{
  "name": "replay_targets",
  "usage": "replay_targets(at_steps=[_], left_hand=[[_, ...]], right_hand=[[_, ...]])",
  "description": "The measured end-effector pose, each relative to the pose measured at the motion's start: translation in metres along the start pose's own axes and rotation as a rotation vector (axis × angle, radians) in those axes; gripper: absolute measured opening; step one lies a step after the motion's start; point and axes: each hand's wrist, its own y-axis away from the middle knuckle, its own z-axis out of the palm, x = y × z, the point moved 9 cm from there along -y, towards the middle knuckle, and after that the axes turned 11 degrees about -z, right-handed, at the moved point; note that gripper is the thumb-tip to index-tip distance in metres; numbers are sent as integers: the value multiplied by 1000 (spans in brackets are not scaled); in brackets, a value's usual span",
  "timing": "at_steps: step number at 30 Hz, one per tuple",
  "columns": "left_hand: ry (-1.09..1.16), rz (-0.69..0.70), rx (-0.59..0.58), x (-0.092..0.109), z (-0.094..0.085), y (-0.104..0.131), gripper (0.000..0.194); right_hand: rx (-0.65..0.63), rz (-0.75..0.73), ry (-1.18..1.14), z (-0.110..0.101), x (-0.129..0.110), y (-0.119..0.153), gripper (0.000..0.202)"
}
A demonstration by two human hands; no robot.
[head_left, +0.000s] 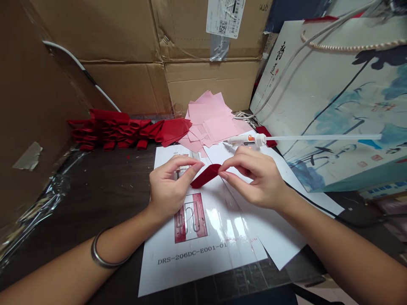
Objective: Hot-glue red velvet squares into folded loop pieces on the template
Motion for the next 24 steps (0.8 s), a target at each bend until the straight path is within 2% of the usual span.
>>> replay_targets(at_steps=[5,12,16,19,21,24], left_hand=[[-19,-101,6,-8,-1,-1,8],[69,-188,-112,-15,7,-1,22],[147,-204,-124,-20,9,-1,32],[80,-224,-102,-19,7,-1,44],[4,-273,-110,-20,8,0,41],[21,-353,-245,-23,20,4,28]], right_hand=[[16,66,-57,-1,8,1,4],[49,119,-115,1,11,4,3],[51,230,-205,5,20,10,4],[31,359,-309,12,29,16,8],[20,438,-360,17,35,20,12],[21,519,-351,19,43,25,14]])
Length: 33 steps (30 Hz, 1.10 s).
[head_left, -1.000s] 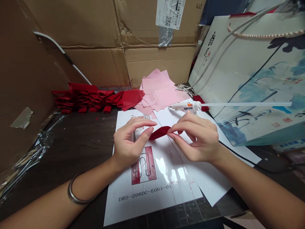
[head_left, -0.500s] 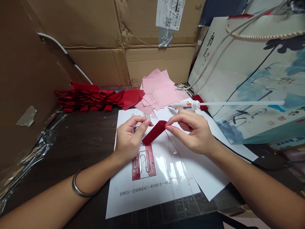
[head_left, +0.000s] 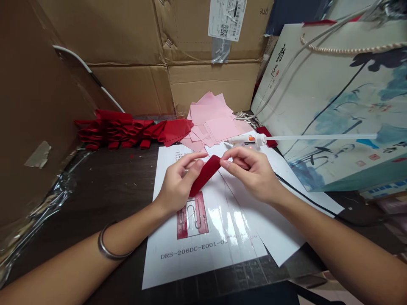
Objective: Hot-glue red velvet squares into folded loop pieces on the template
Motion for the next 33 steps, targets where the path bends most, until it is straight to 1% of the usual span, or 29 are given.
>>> replay_targets(at_steps=[2,3,6,12,16,23,29,33], left_hand=[[16,-8,-71,-1,7,0,30],[20,-8,-75,-2,8,-1,28],[30,-7,-46,-4,6,-2,19],[56,24,-72,-1,8,-1,14],[56,34,-66,-1,7,-1,12],[69,13,-73,-4,8,-2,11],[88,17,-90,-6,9,-2,11],[85,19,-91,-7,9,-1,12]], right_hand=[[17,27,35,-2,4,-1,15],[19,38,51,-3,5,-1,15],[2,58,77,-2,7,-2,14],[-16,52,141,-2,3,0,16],[-40,31,154,1,2,-1,16],[-79,31,162,2,2,-1,15],[-80,77,172,1,4,0,19],[-88,80,155,2,4,-1,19]])
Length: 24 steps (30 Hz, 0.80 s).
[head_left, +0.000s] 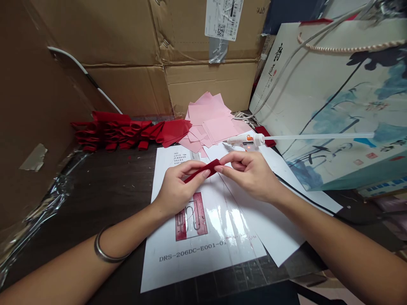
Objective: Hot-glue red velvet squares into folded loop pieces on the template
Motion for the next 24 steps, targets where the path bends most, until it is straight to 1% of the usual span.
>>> replay_targets(at_steps=[2,6,10,13,15,19,24], left_hand=[[-5,25,19,3,-2,1,13],[-59,119,104,12,-9,4,11],[-109,169,90,19,-7,5,11],[-139,170,66,22,-4,5,10],[-150,164,70,22,-4,5,10],[-179,165,95,22,-6,5,10],[-191,156,78,21,-4,3,10]], right_hand=[[18,-12,-14,-2,-2,-1,17],[78,-63,-35,-7,-9,-1,15],[81,-155,-17,-8,-18,-1,11],[24,-218,35,-5,-24,-1,9],[4,-222,55,-5,-25,-1,8],[30,-209,66,-8,-25,-2,8],[49,-237,38,-8,-28,-1,8]])
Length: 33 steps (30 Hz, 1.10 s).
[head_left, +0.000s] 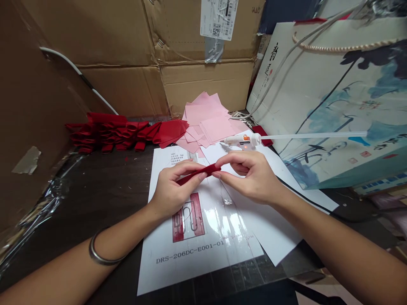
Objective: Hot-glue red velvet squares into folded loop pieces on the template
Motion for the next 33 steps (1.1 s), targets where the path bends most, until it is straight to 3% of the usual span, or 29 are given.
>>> replay_targets(at_steps=[19,25,29,33], left_hand=[[6,-26,21,-2,-2,0,10],[111,-116,27,-10,-2,-1,13],[204,-167,-53,-11,5,0,19],[193,-237,-31,-17,2,-2,29]], right_hand=[[-45,9,43,-2,1,-1,6],[21,227,-149,4,24,7,30],[-42,365,-392,26,37,15,22],[168,405,-482,14,49,17,22]])
